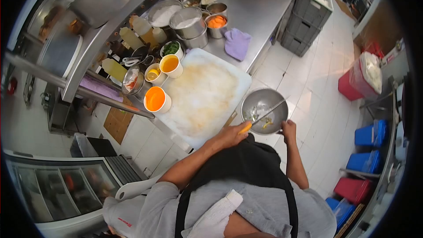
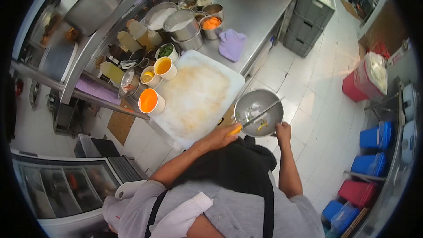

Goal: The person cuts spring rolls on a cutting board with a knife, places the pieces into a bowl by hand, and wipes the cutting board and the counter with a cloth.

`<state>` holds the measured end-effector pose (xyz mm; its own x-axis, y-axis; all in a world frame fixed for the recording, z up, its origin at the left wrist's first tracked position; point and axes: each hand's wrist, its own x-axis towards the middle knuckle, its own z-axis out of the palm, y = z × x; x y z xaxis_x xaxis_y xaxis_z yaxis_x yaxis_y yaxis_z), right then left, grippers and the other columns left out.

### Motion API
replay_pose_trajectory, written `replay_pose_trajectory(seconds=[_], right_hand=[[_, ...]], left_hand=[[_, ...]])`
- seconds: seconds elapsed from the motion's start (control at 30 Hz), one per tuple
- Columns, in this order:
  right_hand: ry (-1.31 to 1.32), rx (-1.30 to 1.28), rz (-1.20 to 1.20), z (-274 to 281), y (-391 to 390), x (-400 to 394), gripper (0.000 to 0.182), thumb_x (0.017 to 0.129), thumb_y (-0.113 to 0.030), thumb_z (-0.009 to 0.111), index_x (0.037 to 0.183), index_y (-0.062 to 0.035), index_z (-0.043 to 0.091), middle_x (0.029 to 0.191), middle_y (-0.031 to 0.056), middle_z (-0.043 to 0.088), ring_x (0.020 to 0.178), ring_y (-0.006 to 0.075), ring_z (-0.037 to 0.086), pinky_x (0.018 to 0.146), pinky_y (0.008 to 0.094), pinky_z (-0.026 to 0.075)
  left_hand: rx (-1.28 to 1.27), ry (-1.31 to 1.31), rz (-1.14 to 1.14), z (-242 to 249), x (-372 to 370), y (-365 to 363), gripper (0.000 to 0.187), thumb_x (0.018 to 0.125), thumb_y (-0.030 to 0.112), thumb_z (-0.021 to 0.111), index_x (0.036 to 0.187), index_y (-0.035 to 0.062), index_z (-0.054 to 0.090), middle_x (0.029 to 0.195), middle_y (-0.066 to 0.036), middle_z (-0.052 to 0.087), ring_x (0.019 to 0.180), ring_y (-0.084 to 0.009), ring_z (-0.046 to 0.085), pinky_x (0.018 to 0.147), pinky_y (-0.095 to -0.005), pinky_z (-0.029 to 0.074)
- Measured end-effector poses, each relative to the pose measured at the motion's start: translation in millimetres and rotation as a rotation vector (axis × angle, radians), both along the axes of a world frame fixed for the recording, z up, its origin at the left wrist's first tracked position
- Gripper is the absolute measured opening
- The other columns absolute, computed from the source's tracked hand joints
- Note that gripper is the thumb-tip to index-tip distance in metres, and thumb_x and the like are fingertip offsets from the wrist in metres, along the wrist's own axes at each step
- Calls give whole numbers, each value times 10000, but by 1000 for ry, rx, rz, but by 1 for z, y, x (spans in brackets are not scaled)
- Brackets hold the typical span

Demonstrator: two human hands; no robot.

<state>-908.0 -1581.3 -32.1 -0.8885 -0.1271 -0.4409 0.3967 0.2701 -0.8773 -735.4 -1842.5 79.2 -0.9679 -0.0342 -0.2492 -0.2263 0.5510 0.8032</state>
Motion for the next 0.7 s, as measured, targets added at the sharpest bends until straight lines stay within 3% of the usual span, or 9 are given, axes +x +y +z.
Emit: replay_pose_trajectory(seconds=[0.07, 0.17, 0.23, 0.33, 0.43, 0.47, 0.57, 0.63, 0.7], right_hand=[[0, -4, -66, 0, 10, -3, 118, 769, -106, 534, 794, 9, 544, 710, 89, 563, 585, 213, 588, 519, 390, 587], [7, -67, -143, 23, 25, -9, 82, 758, -94, 536, 757, -18, 504, 679, 68, 526, 554, 203, 576, 521, 409, 598], [53, -99, -162, 61, 5, -21, 63, 759, -84, 539, 728, -49, 496, 635, 31, 488, 504, 148, 518, 500, 397, 581], [167, -157, -32, 107, -50, -65, 139, 807, -133, 589, 705, -108, 499, 565, -19, 413, 465, 101, 400, 438, 307, 421], [179, -352, 150, 171, -158, -100, 175, 871, -170, 594, 729, -101, 519, 623, -20, 457, 512, 93, 421, 459, 276, 400], [154, -484, 212, 197, -195, -103, 128, 874, -142, 576, 833, -23, 553, 727, 21, 499, 571, 117, 481, 542, 320, 562], [64, -652, 320, 236, -308, -127, 232, 871, -84, 587, 969, 112, 510, 891, 124, 556, 773, 284, 660, 598, 392, 635], [-1, -623, 407, 245, -374, -148, 230, 893, -93, 599, 995, 101, 530, 974, 135, 551, 803, 299, 658, 642, 410, 637], [-84, -688, 525, 244, -421, -163, 231, 909, -120, 612, 1008, 79, 547, 995, 123, 556, 835, 290, 649, 720, 421, 621]], left_hand=[[53, 129, 112, 1, 7, -8, 580, 947, 303, 590, 1425, 32, 407, 1269, -292, 567, 1200, -394, 555, 1010, -389, 433], [16, 276, 430, 31, 38, -62, 519, 967, 179, 566, 1425, -3, 402, 1405, -227, 493, 1315, -268, 479, 1077, -322, 370], [-41, 321, 573, 53, 67, -86, 529, 960, 198, 576, 1429, 27, 402, 1392, -231, 501, 1303, -316, 492, 1067, -341, 386], [-3, 337, 720, 68, 97, -89, 537, 958, 206, 575, 1438, 42, 397, 1358, -226, 534, 1256, -312, 535, 1030, -340, 413], [71, 331, 826, 57, 117, -74, 537, 959, 208, 572, 1440, 46, 397, 1324, -218, 559, 1214, -284, 565, 1006, -327, 425], [129, 313, 860, 52, 121, -67, 536, 960, 208, 572, 1441, 47, 398, 1314, -214, 565, 1204, -270, 569, 1000, -322, 427], [177, 332, 931, 32, 127, -49, 547, 953, 167, 570, 1458, 67, 387, 951, -66, 542, 730, -109, 452, 620, -248, 370], [163, 347, 979, 20, 133, -37, 559, 949, 146, 569, 1470, 82, 378, 781, 1, 533, 501, -39, 404, 435, -215, 351], [178, 319, 1049, 17, 135, -26, 558, 951, 150, 572, 1470, 84, 378, 815, -9, 555, 531, -51, 442, 462, -218, 381]])
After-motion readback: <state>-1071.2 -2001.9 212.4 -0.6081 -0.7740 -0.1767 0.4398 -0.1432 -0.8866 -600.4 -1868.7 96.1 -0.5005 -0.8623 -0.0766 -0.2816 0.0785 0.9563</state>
